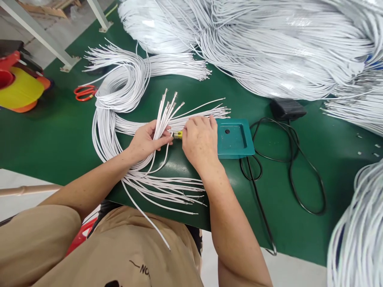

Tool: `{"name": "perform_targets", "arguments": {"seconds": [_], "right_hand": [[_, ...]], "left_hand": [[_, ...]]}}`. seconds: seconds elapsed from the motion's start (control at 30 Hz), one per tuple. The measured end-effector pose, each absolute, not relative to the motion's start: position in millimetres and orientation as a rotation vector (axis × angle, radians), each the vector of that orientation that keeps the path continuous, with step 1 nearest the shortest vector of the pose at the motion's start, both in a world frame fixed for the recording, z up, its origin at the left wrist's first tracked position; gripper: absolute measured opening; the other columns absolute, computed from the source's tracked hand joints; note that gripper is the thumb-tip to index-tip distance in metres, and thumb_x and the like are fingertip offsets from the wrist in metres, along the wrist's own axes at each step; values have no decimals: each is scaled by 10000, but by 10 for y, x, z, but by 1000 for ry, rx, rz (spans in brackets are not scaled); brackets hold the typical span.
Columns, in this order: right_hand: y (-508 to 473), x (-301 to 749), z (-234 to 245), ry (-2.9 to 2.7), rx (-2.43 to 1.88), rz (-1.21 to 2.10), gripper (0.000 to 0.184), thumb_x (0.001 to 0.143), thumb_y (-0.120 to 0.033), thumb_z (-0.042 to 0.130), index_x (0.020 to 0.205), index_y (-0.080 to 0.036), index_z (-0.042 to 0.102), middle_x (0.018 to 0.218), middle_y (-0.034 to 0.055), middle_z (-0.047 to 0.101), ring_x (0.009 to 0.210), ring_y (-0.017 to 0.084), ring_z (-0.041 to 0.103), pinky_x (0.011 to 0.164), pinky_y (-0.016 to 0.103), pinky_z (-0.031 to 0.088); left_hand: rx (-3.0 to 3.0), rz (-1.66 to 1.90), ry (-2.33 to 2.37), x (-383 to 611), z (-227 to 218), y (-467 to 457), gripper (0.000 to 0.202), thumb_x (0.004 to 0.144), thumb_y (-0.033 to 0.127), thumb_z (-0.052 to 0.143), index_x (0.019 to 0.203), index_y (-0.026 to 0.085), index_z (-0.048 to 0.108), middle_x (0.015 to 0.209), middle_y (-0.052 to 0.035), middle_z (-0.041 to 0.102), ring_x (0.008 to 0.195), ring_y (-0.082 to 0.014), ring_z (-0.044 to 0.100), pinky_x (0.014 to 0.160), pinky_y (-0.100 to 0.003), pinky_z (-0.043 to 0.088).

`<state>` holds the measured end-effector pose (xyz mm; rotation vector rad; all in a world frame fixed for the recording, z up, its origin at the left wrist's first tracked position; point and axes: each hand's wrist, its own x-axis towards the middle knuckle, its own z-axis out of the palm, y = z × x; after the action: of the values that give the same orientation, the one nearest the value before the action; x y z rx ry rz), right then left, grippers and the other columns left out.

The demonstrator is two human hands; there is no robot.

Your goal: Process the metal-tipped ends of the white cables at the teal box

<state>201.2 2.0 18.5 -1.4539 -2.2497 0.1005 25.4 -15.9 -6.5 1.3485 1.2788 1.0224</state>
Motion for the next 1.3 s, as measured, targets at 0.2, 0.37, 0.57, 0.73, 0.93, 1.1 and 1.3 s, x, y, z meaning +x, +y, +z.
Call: {"name": "perform_targets", "arguments": {"seconds": [0.2, 0.37, 0.57, 0.73, 0.93, 1.1, 1.3], "right_hand": [[48, 2185, 210, -2529, -1468, 19, 121, 820, -117, 548, 888, -160, 638, 858, 84, 713, 880, 257, 595, 1111, 503, 262], [112, 2209, 191, -2535, -1416, -29, 200, 784, -42, 482, 754, -186, 617, 726, 60, 666, 837, 244, 551, 1054, 453, 333], [126, 2180, 177, -2473, -1426, -74, 240, 756, -19, 458, 716, -198, 614, 641, 54, 585, 772, 241, 518, 963, 436, 403], [80, 2250, 179, -2426, -1477, -105, 169, 864, -159, 493, 893, -184, 658, 840, 88, 682, 970, 282, 560, 1097, 557, 268], [50, 2351, 113, -2210, -1766, -302, 361, 950, -277, 437, 1263, -140, 554, 1375, 190, 543, 1326, 382, 406, 1086, 699, 175], [61, 2353, 77, -2212, -1770, -302, 346, 945, -290, 452, 1247, -160, 561, 1351, 175, 563, 1313, 363, 434, 1101, 676, 194], [2, 2225, 192, -2154, -1591, -166, 274, 929, -294, 502, 1128, -156, 629, 1175, 156, 635, 1149, 318, 526, 1038, 545, 335]], "left_hand": [[1270, 950, 1271, 261, -70, -125, 336, 711, 274, 738, 995, 164, 595, 811, -7, 653, 708, -169, 706, 474, -169, 475], [1238, 912, 1309, 267, -110, -91, 313, 690, 221, 726, 960, 151, 583, 806, -2, 651, 702, -160, 706, 533, -192, 529], [1291, 867, 1349, 261, -162, -71, 270, 687, 193, 694, 930, 154, 582, 754, 7, 669, 701, -178, 716, 575, -230, 559], [1280, 827, 1294, 236, -168, -58, 287, 679, 176, 705, 938, 160, 581, 732, 15, 680, 698, -187, 722, 619, -257, 566], [1136, 840, 1218, 159, -181, -29, 324, 663, 183, 748, 941, 140, 587, 739, 8, 681, 674, -174, 714, 691, -296, 570], [1136, 859, 1245, 117, -110, -36, 380, 672, 202, 764, 1007, 121, 606, 742, 9, 663, 660, -144, 683, 703, -293, 556], [1166, 848, 1174, 85, -87, -37, 384, 696, 316, 783, 998, 116, 657, 797, -26, 667, 732, -148, 659, 647, -246, 493]]}}
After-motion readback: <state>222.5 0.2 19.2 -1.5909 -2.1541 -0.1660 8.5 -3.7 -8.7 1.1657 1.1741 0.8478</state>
